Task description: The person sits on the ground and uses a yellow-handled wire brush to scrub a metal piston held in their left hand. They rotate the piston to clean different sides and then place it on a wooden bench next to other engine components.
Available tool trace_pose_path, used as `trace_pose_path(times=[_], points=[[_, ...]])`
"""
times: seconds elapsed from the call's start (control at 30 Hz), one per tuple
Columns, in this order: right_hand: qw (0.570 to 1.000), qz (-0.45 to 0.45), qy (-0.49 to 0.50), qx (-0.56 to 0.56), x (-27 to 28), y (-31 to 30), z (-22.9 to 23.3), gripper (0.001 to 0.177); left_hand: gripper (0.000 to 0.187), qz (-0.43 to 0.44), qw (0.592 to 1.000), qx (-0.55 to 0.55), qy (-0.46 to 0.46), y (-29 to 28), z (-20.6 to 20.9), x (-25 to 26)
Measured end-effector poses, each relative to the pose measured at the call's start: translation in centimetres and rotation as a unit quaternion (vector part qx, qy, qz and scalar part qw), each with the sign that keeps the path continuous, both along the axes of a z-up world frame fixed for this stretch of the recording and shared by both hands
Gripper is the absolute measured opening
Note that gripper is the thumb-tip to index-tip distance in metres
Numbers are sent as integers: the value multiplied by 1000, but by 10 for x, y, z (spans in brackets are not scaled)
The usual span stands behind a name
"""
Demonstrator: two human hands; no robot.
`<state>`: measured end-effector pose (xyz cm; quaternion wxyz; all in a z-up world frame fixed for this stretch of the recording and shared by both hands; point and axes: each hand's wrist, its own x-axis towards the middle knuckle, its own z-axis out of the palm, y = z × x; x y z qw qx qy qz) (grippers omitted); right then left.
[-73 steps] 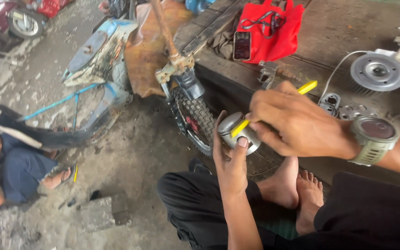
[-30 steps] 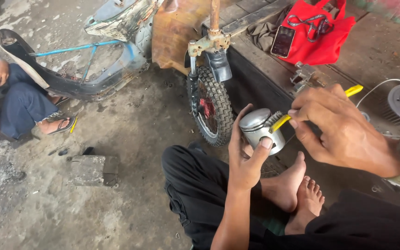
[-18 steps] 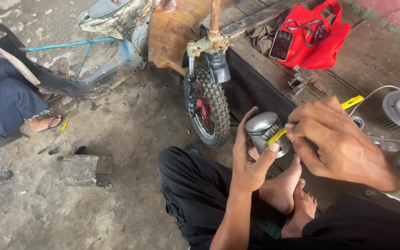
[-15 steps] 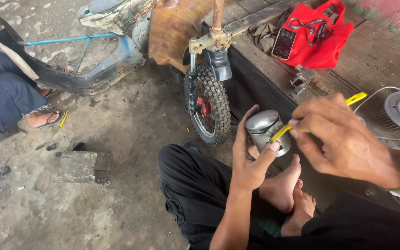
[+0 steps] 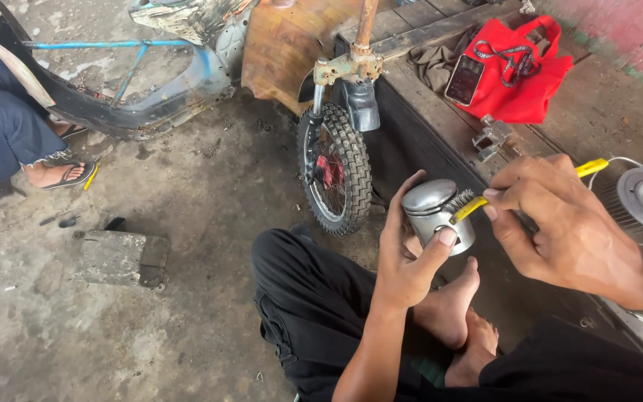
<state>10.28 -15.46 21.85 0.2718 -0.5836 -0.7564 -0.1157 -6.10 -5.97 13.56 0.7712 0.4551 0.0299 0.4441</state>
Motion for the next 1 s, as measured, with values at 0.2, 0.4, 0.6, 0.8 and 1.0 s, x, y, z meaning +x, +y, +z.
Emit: trace_pose_path(times=[0.2, 0.4, 0.6, 0.8, 1.0], points=[[1000, -3, 3, -17, 12, 2, -8, 8, 79, -5, 999, -18, 28, 2, -8, 4], [997, -21, 33, -59, 16, 2, -4, 5, 79, -5, 999, 0, 44, 2, -10, 10], [990, -18, 88, -111, 17, 0, 13, 5, 82, -2, 998, -3, 63, -2, -6, 13], [986, -21, 95, -136, 17, -3, 21, 6, 86, -8, 997, 1, 81, -2, -8, 13], [988, 1, 89, -124, 12, -4, 24, 9, 83, 9, 998, 15, 65, -4, -8, 14]])
